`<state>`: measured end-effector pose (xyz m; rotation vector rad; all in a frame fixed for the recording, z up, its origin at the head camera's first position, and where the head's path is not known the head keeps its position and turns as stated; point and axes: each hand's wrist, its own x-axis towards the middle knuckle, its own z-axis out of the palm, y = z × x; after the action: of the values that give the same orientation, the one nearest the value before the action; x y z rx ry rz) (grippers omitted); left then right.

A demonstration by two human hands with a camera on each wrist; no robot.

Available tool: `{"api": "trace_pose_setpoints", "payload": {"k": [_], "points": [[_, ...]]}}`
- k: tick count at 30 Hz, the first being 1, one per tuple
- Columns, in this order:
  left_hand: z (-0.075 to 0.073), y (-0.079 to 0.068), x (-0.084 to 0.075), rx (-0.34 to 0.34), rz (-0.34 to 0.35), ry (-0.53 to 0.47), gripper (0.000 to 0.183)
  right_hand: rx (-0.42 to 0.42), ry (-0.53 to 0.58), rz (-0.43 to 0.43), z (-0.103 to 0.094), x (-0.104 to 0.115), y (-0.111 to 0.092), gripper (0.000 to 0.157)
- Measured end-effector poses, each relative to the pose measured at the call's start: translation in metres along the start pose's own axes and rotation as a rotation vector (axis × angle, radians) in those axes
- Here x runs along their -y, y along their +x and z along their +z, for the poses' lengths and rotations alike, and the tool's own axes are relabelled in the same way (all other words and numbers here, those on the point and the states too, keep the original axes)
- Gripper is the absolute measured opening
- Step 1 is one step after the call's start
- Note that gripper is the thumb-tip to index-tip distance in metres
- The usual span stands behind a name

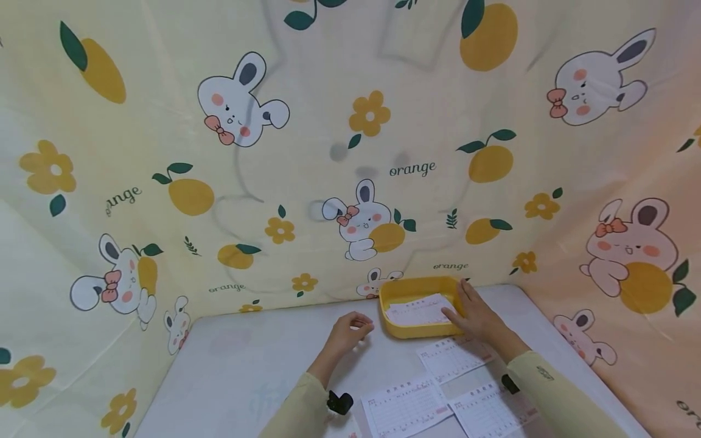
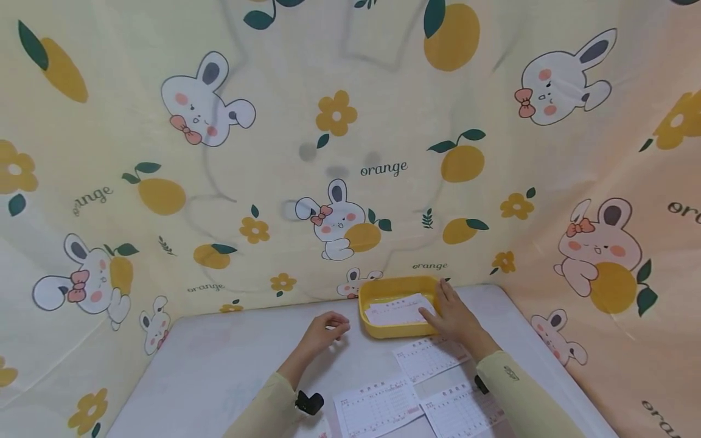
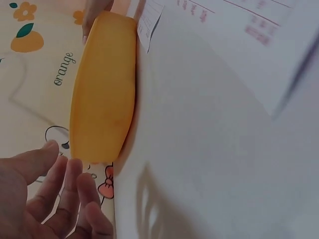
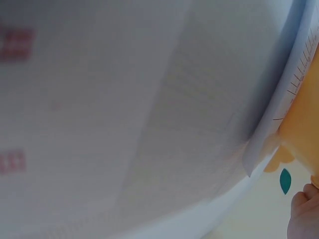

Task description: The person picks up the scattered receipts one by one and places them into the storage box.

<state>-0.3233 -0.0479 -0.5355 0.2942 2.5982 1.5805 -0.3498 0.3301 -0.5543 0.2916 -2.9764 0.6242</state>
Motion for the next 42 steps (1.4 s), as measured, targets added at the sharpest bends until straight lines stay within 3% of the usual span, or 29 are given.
{"api": "trace_pose_setpoints", "payload": {"k": [11, 18, 29, 42], "points": [[-0.03, -0.028, 0.01, 0.022, 0.025, 0.071, 0.021, -0.003, 0.003, -0.008, -0.002, 0.003, -0.002, 0.103], [-0.049, -0.046, 0.018, 0.026, 0.096, 0.125, 0.024, -0.011, 0.003, -0.015, -0.002, 0.002, -0.002, 0.103], [-0.081, -0.082, 0.039, 0.078, 0.056, 0.131, 0.032, -0.048, -0.049, -0.06, -0.002, 0.002, -0.002, 0.109], [-0.115, -0.121, 0.057, 0.108, -0.011, 0.193, 0.03, -0.037, -0.067, -0.037, 0.0, 0.004, 0.0, 0.109]]}}
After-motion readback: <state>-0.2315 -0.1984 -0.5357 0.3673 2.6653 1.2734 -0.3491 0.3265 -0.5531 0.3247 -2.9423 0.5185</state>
